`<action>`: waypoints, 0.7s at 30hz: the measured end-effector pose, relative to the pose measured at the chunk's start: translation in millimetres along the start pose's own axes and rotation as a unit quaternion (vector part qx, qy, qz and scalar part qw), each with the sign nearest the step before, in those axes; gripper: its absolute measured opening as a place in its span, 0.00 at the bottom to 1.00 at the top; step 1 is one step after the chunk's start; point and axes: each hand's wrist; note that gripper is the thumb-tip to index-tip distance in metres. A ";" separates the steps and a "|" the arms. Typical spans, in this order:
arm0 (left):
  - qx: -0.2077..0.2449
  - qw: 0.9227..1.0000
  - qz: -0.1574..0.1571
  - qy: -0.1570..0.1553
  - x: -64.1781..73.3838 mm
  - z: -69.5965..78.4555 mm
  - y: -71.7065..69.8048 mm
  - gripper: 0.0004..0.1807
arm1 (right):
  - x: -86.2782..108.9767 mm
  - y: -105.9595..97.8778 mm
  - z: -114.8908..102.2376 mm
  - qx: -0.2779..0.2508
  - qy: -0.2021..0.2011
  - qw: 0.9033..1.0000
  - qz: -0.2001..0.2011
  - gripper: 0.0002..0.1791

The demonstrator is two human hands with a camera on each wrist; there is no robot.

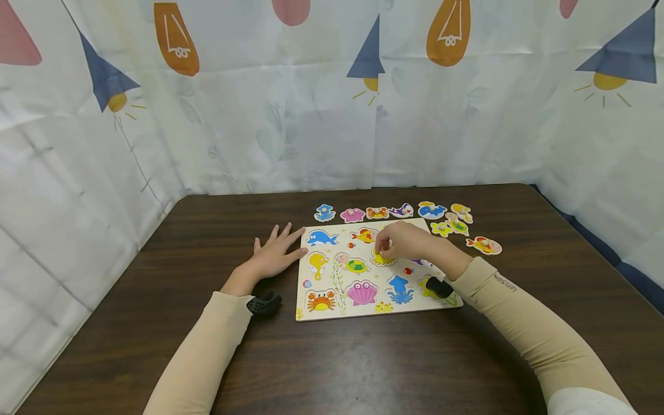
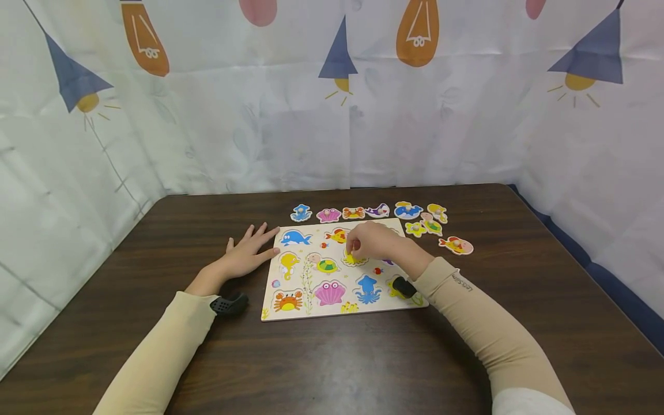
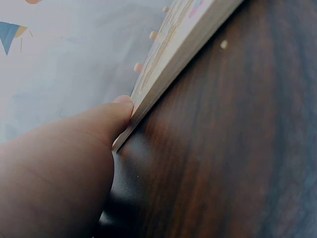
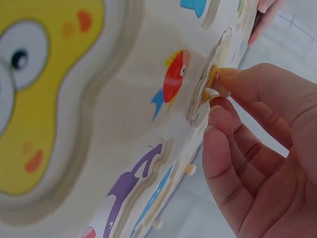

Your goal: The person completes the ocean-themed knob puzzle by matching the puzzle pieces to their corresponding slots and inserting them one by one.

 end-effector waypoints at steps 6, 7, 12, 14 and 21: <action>0.003 1.000 -0.001 0.003 0.5 0.8 -0.9 0.41 | -0.9 1.0 1.2 -0.003 -0.004 1.000 -0.003 0.04; 0.004 1.000 -0.002 0.003 0.6 1.1 -1.3 0.41 | -1.0 1.1 1.7 -0.002 -0.006 1.000 -0.004 0.04; 0.002 1.000 -0.005 0.000 2.1 2.4 -2.9 0.40 | -1.7 1.8 4.2 0.000 -0.010 1.000 -0.005 0.05; 0.001 1.000 -0.005 -0.001 2.3 2.5 -3.0 0.40 | -1.7 1.9 4.4 0.000 -0.009 1.000 -0.005 0.05; 0.003 1.000 -0.005 -0.001 1.5 2.0 -2.4 0.40 | -1.5 1.3 3.5 0.002 -0.006 1.000 -0.004 0.05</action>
Point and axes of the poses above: each hand's wrist, its own x-axis away from the middle knuckle, its own y-axis out of the palm, z = x × y, and after that the axes turned 15 degrees about -x, right-handed
